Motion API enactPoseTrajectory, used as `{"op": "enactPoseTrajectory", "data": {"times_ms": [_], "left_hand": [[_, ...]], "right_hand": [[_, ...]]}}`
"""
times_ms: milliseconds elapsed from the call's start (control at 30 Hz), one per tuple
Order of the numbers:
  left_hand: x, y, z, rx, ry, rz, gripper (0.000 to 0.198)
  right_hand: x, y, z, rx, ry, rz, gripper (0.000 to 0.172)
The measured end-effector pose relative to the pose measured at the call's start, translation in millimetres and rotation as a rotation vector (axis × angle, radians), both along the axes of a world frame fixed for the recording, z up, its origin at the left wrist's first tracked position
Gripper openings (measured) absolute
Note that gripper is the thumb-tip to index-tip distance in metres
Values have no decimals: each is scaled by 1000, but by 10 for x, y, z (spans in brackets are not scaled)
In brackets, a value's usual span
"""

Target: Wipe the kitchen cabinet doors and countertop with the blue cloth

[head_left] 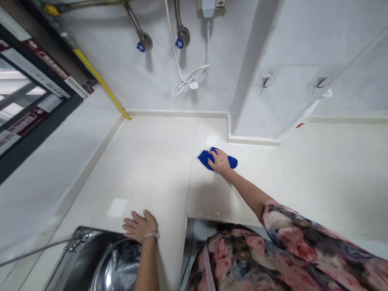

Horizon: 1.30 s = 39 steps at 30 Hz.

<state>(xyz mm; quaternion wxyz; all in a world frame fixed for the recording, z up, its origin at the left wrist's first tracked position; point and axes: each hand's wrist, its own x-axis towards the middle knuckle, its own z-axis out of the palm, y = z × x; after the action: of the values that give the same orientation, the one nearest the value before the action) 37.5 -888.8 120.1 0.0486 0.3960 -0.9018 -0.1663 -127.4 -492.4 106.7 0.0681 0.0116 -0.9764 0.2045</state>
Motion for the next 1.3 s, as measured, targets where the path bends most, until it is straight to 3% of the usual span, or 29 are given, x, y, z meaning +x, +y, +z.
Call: {"op": "enactPoseTrajectory", "data": {"times_ms": [233,400,567,733,833,900,1100,1200,1300], "left_hand": [[-10,108,-54,-143,-30,12,78],[-14,122,-22,-211,-48,22,79],[16,91,-66,-247,-97,21,77],[55,68,-106,-244,-149,16,75],[68,71,-121,-245,-108,13,76],[80,70,-133,-260,-85,12,78],[127,60,-151,-274,-48,16,81],[134,67,-148,-276,-61,16,78],[133,80,-146,-265,-79,34,76]], "right_hand": [[-822,55,-15,-28,18,-32,55],[-1550,152,7,-33,60,-151,54],[-2187,395,20,-20,68,-375,51],[-2464,422,52,8,43,-564,48],[-2533,88,83,-3,42,-600,50],[-2615,-272,97,-9,49,-542,52],[-2828,-1596,161,-16,16,-78,60],[-2576,-2229,178,-26,-20,200,63],[-2029,-2712,179,-61,-31,463,64]]}}
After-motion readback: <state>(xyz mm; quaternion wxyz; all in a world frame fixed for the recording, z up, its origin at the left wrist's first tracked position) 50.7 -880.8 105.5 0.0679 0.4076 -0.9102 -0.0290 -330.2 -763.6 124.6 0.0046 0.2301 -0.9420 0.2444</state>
